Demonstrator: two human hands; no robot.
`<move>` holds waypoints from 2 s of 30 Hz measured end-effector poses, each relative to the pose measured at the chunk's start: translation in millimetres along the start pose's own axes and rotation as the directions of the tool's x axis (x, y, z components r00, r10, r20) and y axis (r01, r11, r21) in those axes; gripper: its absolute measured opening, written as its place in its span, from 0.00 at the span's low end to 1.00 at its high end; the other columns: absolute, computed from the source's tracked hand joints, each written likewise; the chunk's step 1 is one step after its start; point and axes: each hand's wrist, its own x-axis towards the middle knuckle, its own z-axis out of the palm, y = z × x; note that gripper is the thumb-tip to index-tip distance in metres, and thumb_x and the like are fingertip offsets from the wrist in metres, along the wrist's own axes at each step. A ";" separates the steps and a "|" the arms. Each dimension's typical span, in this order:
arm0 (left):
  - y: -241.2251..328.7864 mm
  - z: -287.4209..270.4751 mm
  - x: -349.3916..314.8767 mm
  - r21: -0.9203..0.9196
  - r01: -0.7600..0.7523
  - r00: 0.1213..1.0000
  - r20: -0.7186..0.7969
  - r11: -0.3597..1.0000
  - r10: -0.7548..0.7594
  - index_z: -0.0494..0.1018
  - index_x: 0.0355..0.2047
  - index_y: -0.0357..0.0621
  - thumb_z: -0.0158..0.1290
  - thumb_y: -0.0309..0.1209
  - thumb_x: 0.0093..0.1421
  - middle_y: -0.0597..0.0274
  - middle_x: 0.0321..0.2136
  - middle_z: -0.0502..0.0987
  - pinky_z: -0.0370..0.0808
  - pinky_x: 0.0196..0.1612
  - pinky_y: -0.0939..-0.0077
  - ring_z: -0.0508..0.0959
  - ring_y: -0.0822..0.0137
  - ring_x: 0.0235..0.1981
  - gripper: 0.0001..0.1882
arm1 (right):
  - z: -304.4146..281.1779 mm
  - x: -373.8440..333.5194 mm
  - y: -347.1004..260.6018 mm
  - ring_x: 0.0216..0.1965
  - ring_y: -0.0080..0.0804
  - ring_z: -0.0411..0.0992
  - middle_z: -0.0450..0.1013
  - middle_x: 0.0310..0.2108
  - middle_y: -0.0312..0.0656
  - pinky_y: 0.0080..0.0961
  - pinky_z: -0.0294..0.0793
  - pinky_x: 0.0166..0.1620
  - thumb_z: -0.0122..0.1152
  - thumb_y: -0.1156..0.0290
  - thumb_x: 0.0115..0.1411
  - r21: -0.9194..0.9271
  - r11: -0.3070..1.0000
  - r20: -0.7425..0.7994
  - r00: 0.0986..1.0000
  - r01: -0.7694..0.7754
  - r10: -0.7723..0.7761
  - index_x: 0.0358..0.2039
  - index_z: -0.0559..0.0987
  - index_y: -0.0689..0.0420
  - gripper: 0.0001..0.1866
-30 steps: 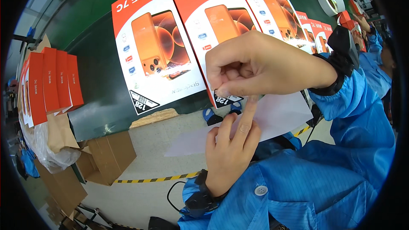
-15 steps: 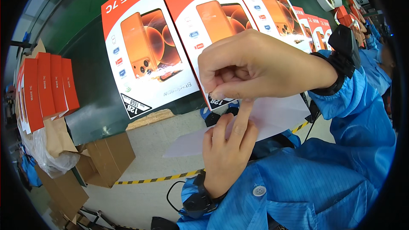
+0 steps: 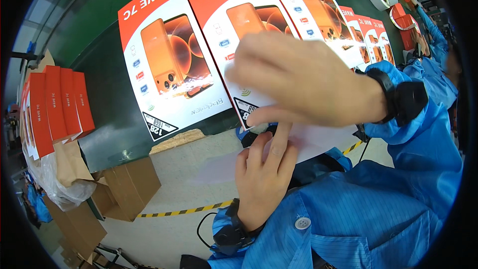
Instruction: The recorder is applying labels to mobile phone boxes on an assembly line.
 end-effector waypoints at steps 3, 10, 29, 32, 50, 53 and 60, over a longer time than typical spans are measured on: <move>-0.6 -4.1 3.3 -0.031 0.003 0.999 0.050 1.000 -0.001 0.67 0.22 0.45 0.49 0.26 0.42 0.65 0.47 0.65 0.65 0.30 0.77 0.69 0.66 0.35 0.05 | 10.1 5.3 12.5 0.27 0.32 0.68 0.65 0.25 0.37 0.25 0.66 0.25 0.61 0.68 0.42 -0.045 0.996 -0.130 0.989 -0.082 0.075 0.31 0.66 0.55 0.16; -5.0 -42.1 -5.1 -0.654 0.305 0.877 -0.090 0.692 -0.472 0.63 0.34 0.36 0.47 0.32 0.52 0.53 0.39 0.68 0.67 0.35 0.75 0.69 0.68 0.35 0.13 | -27.0 0.2 6.6 0.25 0.15 0.61 0.63 0.24 0.34 0.13 0.62 0.28 0.48 0.72 0.54 0.542 0.839 -0.450 0.824 -0.055 0.345 0.29 0.66 0.60 0.06; 24.6 -49.3 29.1 -0.608 0.316 0.771 -0.282 0.728 -0.571 0.59 0.41 0.28 0.30 0.43 0.61 0.53 0.32 0.69 0.67 0.33 0.79 0.69 0.71 0.31 0.25 | -3.9 -33.6 -53.8 0.29 0.36 0.68 0.68 0.29 0.45 0.25 0.69 0.28 0.59 0.80 0.37 0.227 0.964 -0.449 0.893 0.138 -0.022 0.30 0.73 0.65 0.15; 27.0 -50.3 29.4 -0.541 0.372 0.800 -0.224 0.754 -0.556 0.61 0.40 0.27 0.30 0.42 0.62 0.54 0.29 0.70 0.67 0.31 0.80 0.70 0.72 0.28 0.25 | 2.7 -33.8 -54.1 0.30 0.36 0.65 0.64 0.29 0.41 0.23 0.68 0.26 0.54 0.76 0.43 0.232 0.965 -0.536 0.844 0.124 0.021 0.30 0.69 0.60 0.10; 19.8 -30.6 39.4 -0.716 0.343 0.712 -0.224 0.607 -0.666 0.66 0.33 0.33 0.37 0.34 0.60 0.58 0.28 0.69 0.65 0.31 0.81 0.68 0.72 0.29 0.15 | -28.9 -63.2 -14.5 0.28 0.29 0.66 0.66 0.27 0.38 0.20 0.64 0.30 0.55 0.75 0.48 0.748 0.634 -0.418 0.882 0.198 0.217 0.26 0.72 0.61 0.05; 6.6 -37.0 31.7 -0.483 0.244 0.887 -0.240 0.841 -0.395 0.68 0.31 0.38 0.45 0.29 0.54 0.55 0.34 0.70 0.66 0.35 0.77 0.68 0.69 0.37 0.08 | -61.5 -67.4 20.2 0.24 0.22 0.61 0.63 0.23 0.39 0.17 0.61 0.28 0.54 0.67 0.50 0.736 0.671 -0.472 0.778 0.088 0.416 0.23 0.65 0.57 0.09; 51.5 4.6 50.0 -0.285 -0.231 0.906 0.285 0.930 0.313 0.67 0.19 0.46 0.50 0.28 0.40 0.48 0.49 0.61 0.66 0.32 0.76 0.69 0.61 0.37 0.04 | -54.6 -57.5 56.5 0.25 0.19 0.63 0.65 0.21 0.35 0.18 0.64 0.29 0.53 0.74 0.49 0.735 0.641 0.136 0.974 -0.221 0.180 0.25 0.69 0.61 0.05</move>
